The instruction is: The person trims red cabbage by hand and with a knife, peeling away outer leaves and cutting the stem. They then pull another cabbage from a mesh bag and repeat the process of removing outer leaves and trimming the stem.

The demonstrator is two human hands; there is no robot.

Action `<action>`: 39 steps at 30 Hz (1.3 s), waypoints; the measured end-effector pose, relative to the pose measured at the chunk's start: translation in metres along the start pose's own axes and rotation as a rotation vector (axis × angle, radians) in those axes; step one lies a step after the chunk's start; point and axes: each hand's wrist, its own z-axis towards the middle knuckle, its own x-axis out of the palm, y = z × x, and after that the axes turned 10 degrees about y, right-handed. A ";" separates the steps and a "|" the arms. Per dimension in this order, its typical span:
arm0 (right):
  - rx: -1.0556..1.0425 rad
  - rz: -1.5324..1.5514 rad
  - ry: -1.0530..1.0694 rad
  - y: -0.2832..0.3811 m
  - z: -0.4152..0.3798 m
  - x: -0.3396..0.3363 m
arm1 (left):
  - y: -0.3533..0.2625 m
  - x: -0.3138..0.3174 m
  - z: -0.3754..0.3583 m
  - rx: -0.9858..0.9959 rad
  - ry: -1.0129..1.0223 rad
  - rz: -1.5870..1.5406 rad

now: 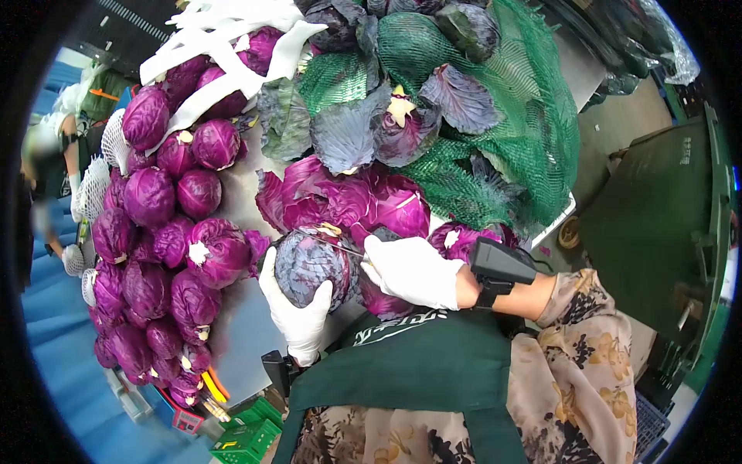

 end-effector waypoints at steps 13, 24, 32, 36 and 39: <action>-0.308 -0.461 -0.249 -0.010 -0.007 0.015 | -0.009 0.004 -0.003 0.030 -0.024 0.055; 0.023 -0.079 -0.263 -0.038 0.024 0.075 | 0.003 0.003 -0.001 0.013 -0.025 -0.034; 0.415 1.077 0.166 0.009 0.025 0.009 | 0.034 0.004 -0.008 0.093 -0.122 -0.513; 0.241 0.819 0.024 -0.012 0.029 -0.006 | 0.031 0.020 0.013 0.254 -0.157 -0.578; 0.091 0.418 -0.062 -0.022 0.027 -0.018 | 0.025 0.016 0.027 0.215 0.031 -0.515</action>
